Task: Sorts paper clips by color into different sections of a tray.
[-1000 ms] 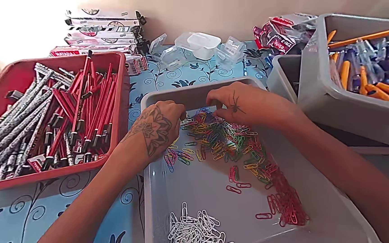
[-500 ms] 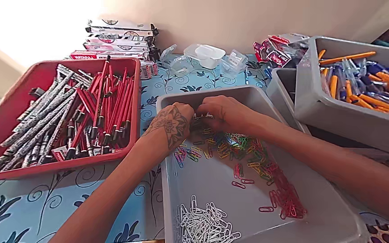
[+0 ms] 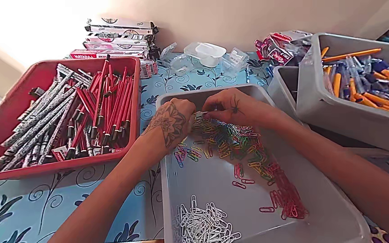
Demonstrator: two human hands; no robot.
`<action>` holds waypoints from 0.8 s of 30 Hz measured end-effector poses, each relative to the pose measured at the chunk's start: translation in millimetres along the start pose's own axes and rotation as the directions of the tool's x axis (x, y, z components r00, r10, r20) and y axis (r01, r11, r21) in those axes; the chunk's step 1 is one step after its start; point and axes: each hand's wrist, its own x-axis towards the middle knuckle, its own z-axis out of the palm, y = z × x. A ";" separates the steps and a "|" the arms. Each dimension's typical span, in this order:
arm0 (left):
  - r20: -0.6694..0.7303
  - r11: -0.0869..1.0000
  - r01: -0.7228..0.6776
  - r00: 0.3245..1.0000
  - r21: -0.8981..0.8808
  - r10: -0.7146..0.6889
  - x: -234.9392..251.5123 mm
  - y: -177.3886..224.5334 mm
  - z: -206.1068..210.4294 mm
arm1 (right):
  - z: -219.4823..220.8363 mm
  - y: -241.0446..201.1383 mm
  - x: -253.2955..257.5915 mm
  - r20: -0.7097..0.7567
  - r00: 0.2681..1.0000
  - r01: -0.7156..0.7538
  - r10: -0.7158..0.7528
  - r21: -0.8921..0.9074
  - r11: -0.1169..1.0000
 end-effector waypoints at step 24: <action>0.071 0.988 -0.032 0.997 -0.152 0.043 9.3 25.9 -20.0 | -5.7 -13.4 2.5 0.056 0.978 -0.210 0.202 0.259 0.943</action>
